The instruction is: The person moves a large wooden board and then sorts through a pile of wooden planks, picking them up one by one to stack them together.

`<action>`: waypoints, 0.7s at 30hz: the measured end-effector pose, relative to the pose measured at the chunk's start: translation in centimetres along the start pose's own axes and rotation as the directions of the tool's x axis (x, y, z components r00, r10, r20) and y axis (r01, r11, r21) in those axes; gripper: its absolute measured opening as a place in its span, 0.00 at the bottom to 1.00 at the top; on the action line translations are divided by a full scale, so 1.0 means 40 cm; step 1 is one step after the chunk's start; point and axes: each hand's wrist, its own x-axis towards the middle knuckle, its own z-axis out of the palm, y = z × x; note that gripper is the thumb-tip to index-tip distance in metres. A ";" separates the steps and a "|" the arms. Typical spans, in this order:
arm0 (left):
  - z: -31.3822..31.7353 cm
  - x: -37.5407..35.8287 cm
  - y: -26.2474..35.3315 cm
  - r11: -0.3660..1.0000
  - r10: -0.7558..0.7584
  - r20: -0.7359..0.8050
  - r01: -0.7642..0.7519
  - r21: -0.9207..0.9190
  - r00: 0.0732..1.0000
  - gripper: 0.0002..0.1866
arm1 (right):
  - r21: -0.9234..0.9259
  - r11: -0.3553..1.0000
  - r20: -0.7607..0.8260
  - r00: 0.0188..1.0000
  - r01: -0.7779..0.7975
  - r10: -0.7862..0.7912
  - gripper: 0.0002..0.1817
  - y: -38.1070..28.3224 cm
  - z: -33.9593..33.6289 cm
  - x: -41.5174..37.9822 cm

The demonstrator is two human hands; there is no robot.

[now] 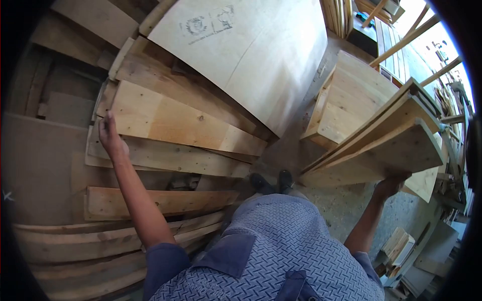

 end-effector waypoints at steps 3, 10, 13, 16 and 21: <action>0.041 -0.063 0.052 0.952 -0.151 -0.020 0.140 -0.271 0.988 0.27 | 0.223 0.949 0.049 0.975 -0.224 0.219 0.37 -0.087 0.024 0.012; 0.114 -0.131 0.094 0.954 -0.130 -0.124 0.090 -0.285 0.984 0.37 | 0.212 0.946 0.032 0.970 -0.244 0.242 0.39 -0.118 0.043 0.033; 0.140 -0.153 0.097 0.945 -0.113 -0.125 0.068 -0.319 0.986 0.39 | 0.219 0.951 0.060 0.976 -0.217 0.209 0.40 -0.112 0.045 0.032; 0.128 -0.160 0.073 0.926 -0.133 -0.135 0.075 -0.370 0.982 0.42 | 0.242 0.947 0.089 0.977 -0.210 0.193 0.41 -0.119 0.059 0.033; 0.109 -0.202 0.081 0.878 -0.177 -0.050 0.135 -0.459 0.983 0.43 | 0.207 0.954 0.163 0.969 -0.218 0.186 0.41 -0.091 0.046 0.041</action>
